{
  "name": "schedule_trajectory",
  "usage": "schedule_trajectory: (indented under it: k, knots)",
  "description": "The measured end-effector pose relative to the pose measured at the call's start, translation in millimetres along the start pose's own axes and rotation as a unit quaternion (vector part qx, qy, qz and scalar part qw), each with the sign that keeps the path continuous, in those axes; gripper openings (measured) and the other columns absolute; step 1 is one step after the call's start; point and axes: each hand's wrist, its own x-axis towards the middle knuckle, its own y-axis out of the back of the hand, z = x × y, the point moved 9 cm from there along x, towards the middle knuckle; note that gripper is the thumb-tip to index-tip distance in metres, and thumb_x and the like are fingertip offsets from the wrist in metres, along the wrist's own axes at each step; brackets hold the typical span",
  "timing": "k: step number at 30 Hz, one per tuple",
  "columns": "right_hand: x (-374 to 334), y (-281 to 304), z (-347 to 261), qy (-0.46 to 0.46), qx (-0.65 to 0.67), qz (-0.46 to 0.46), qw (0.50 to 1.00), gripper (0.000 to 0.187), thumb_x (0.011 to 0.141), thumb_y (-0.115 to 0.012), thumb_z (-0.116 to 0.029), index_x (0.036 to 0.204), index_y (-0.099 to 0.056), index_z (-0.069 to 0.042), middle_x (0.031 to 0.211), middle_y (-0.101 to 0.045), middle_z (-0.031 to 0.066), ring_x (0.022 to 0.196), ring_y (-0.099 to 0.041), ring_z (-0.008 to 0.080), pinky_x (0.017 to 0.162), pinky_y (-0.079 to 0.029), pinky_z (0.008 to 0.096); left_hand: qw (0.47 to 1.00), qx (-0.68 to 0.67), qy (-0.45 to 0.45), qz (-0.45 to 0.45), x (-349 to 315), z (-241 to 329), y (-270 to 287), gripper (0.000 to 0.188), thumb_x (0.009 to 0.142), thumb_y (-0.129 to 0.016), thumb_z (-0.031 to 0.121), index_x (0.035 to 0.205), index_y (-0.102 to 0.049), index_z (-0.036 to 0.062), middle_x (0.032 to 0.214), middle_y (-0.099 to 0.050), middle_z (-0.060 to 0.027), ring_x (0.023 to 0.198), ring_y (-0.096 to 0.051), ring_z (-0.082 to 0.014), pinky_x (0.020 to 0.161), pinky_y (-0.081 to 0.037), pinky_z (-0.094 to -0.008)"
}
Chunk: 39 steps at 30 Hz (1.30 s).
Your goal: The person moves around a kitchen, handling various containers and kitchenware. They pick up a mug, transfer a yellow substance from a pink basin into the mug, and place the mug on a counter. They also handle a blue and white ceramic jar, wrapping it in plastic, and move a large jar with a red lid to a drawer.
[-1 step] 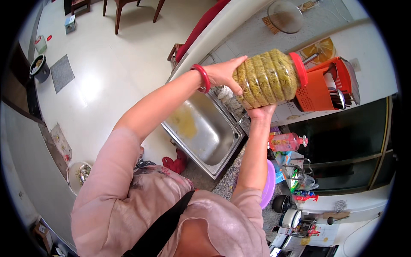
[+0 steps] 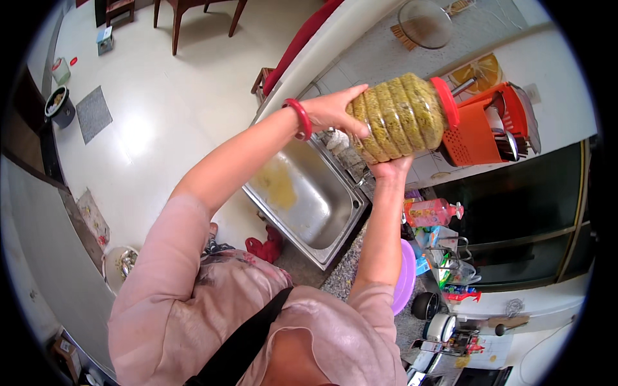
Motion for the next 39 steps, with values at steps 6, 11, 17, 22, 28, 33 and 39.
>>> schedule_trajectory:
  k: [6,11,17,22,28,33,39]
  knots:
    - [-1.5,14.6,1.7,0.043,-0.002,0.032,0.999,0.051,0.087,-0.037,-0.044,0.119,-0.047,-0.005,0.119,-0.050,0.0140,0.106,-0.051,0.0306,0.089,-0.044,0.0475,0.970,0.238,-0.022,0.048,-9.6,-16.3,3.2,0.112,0.056,-0.079,0.017,0.136,-0.003,-0.0044,0.138,-0.020,-0.0182,0.129,-0.022,-0.0206,0.105,-0.021,-0.0310]
    - [-6.4,34.0,3.2,0.073,0.047,0.028,0.996,0.053,0.087,-0.039,-0.046,0.119,-0.047,-0.005,0.118,-0.050,0.0133,0.107,-0.050,0.0296,0.090,-0.043,0.0458,0.989,-0.138,-0.040,-0.022,-18.0,-14.6,-6.0,0.078,0.076,-0.062,0.008,0.137,-0.014,0.0009,0.139,-0.025,-0.0103,0.124,-0.033,-0.0183,0.100,-0.031,-0.0304]
    - [-17.9,11.7,26.8,0.100,0.046,0.053,0.993,0.049,0.088,-0.039,-0.046,0.119,-0.047,-0.008,0.118,-0.051,0.0066,0.107,-0.050,0.0215,0.090,-0.041,0.0355,0.921,-0.264,-0.046,0.282,-27.7,-66.6,35.6,0.038,0.093,-0.041,0.021,0.125,-0.040,0.0007,0.117,-0.051,-0.0074,0.106,-0.048,-0.0139,0.090,-0.039,-0.0275]
    - [-35.6,-0.9,53.1,0.094,-0.013,0.081,0.992,0.046,0.089,-0.039,-0.042,0.122,-0.044,-0.010,0.119,-0.050,0.0039,0.109,-0.048,0.0176,0.091,-0.038,0.0314,0.827,-0.497,-0.008,0.262,-54.9,-87.1,19.3,0.037,0.093,-0.037,0.028,0.121,-0.045,0.0052,0.116,-0.052,-0.0075,0.104,-0.050,-0.0186,0.089,-0.042,-0.0311]
    - [-43.7,-17.2,117.2,0.037,-0.175,0.073,0.981,0.046,0.092,-0.035,-0.039,0.121,-0.046,-0.005,0.117,-0.052,0.0077,0.110,-0.046,0.0188,0.093,-0.035,0.0304,0.801,-0.542,-0.046,0.251,-124.0,-81.6,35.7,0.049,0.089,-0.036,0.044,0.124,-0.042,0.0102,0.126,-0.046,-0.0083,0.115,-0.045,-0.0247,0.098,-0.036,-0.0409]
    - [-35.6,-68.2,134.2,0.176,-0.484,-0.059,0.855,0.049,0.092,-0.036,-0.035,0.124,-0.042,0.001,0.125,-0.045,0.0141,0.117,-0.040,0.0213,0.097,-0.030,0.0322,0.788,-0.555,-0.101,0.247,-184.5,-57.0,58.7,0.047,0.092,-0.031,0.039,0.130,-0.033,0.0109,0.132,-0.039,-0.0076,0.118,-0.041,-0.0233,0.099,-0.035,-0.0400]
    - [-62.6,-281.0,167.4,0.325,-0.627,-0.383,0.596,0.096,0.055,-0.068,-0.058,0.128,-0.038,-0.004,0.131,-0.039,0.0154,0.125,-0.032,0.0316,0.101,-0.022,0.0487,0.831,-0.461,-0.155,0.269,-253.5,-6.4,149.2,0.049,0.093,-0.030,0.036,0.135,-0.024,0.0100,0.136,-0.032,-0.0083,0.123,-0.036,-0.0230,0.102,-0.031,-0.0392]
